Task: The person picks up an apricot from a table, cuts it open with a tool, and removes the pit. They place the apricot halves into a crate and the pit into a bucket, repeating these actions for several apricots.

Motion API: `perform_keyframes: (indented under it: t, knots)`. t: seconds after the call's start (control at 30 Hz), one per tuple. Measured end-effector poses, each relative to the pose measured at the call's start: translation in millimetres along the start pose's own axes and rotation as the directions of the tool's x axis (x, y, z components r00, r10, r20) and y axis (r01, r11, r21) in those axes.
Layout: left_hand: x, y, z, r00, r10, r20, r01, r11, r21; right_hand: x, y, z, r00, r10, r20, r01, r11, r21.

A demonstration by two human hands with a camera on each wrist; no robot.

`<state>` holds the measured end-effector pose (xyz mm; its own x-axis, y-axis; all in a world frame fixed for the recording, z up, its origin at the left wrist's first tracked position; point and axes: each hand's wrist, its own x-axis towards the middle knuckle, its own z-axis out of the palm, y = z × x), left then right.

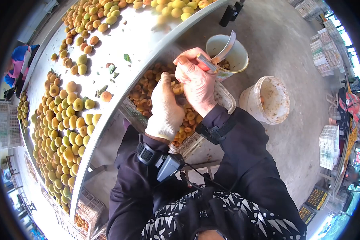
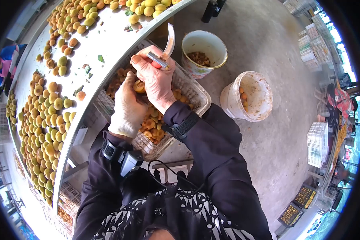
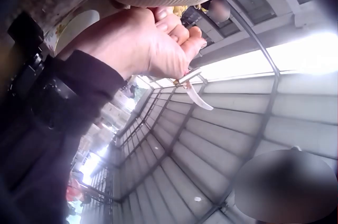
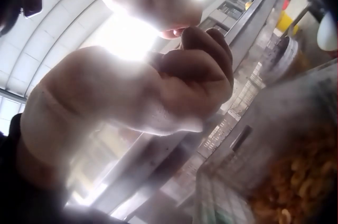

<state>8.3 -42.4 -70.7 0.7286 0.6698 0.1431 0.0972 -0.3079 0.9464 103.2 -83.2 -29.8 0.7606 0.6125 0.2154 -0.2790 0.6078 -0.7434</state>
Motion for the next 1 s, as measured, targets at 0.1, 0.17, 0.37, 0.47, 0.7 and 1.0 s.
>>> perform_keyframes:
  t: [0.1, 0.17, 0.37, 0.47, 0.7, 1.0]
  knots:
    - [10.6, 10.7, 12.8, 0.949, -0.150, -0.278, 0.087, 0.970, -0.229, 1.1, 3.2, 1.3, 1.000, 0.024, -0.014, -0.023, 0.998, 0.050]
    - [19.0, 23.2, 15.7, 0.907, -0.327, -0.264, 0.193, 0.882, -0.429, 3.3, 5.2, 1.5, 0.999, 0.041, -0.031, -0.038, 0.995, 0.097]
    - [25.9, 8.6, 18.7, 0.889, -0.339, -0.308, 0.175, 0.873, -0.456, 11.1, 6.9, -6.6, 0.993, 0.110, -0.036, -0.101, 0.978, 0.181]
    - [25.2, 11.1, 17.5, 0.899, -0.281, -0.337, 0.164, 0.928, -0.335, 13.5, 5.3, -7.6, 0.987, 0.145, -0.069, -0.129, 0.971, 0.199]
    - [22.5, 27.3, 14.3, 0.909, -0.242, -0.339, 0.166, 0.957, -0.237, 15.7, 1.5, -18.7, 0.951, 0.262, -0.165, -0.201, 0.928, 0.315]
    - [24.9, 7.9, 13.7, 0.936, -0.306, -0.173, 0.198, 0.866, -0.460, 13.6, -5.3, -27.1, 0.949, 0.296, -0.111, -0.235, 0.895, 0.378]
